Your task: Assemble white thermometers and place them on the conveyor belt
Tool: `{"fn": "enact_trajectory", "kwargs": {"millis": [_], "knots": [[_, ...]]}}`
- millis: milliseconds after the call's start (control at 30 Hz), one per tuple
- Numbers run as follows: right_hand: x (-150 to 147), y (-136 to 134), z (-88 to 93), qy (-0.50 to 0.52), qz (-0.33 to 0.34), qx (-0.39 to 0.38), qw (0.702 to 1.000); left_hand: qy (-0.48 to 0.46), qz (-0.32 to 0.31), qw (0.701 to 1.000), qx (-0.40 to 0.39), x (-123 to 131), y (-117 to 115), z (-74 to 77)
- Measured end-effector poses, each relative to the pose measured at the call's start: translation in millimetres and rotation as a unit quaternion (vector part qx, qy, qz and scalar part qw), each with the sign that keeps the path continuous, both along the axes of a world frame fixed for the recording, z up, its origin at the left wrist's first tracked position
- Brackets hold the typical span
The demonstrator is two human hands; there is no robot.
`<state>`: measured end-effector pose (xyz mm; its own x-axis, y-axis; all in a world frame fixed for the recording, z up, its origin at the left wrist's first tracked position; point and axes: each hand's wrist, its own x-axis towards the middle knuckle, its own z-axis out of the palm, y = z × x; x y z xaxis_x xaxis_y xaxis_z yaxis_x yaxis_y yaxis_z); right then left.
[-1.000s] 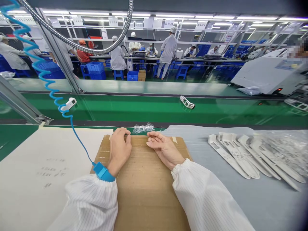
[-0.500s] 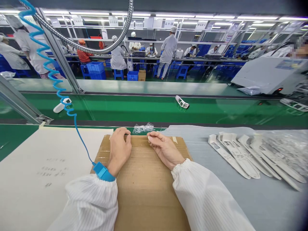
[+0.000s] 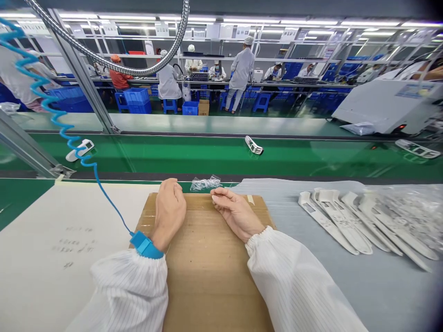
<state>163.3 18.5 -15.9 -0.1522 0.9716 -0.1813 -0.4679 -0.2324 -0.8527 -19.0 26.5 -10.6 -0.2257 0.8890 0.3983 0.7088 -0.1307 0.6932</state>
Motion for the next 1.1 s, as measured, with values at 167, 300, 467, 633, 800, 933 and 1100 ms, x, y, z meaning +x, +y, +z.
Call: {"fn": "enact_trajectory", "kwargs": {"millis": [167, 300, 467, 633, 800, 933, 1100], "knots": [[-0.7, -0.4, 1.7, -0.003, -0.002, -0.002, 1.0, -0.009, -0.029, 0.999, -0.031, 6.0, -4.0, 8.2], [-1.2, -0.5, 0.8, -0.008, 0.0, 0.002, 1.0, -0.007, -0.04, 0.998, -0.04, 8.3, -5.8, 11.0], [-0.6, -0.2, -0.9, -0.007, 0.002, 0.006, 1.0, 0.013, -0.039, 0.999, -0.024, 5.6, -4.8, 10.0], [-1.2, -0.4, 0.4, -0.009, 0.001, 0.005, 1.0, 0.032, -0.042, 0.999, -0.015, 4.3, -4.6, 9.0], [-1.9, -1.0, 0.9, -0.011, -0.002, 0.002, 1.0, 0.016, -0.077, 0.997, 0.009, 4.8, -7.0, 7.0], [-1.3, -0.1, -0.9, -0.007, 0.0, 0.008, 1.0, -0.009, -0.074, 0.996, 0.041, 3.9, -8.3, 3.9], [-1.1, 0.2, -0.6, -0.006, 0.001, 0.007, 1.0, -0.004, -0.091, 0.994, 0.066, 2.8, -7.7, 1.7]]}}
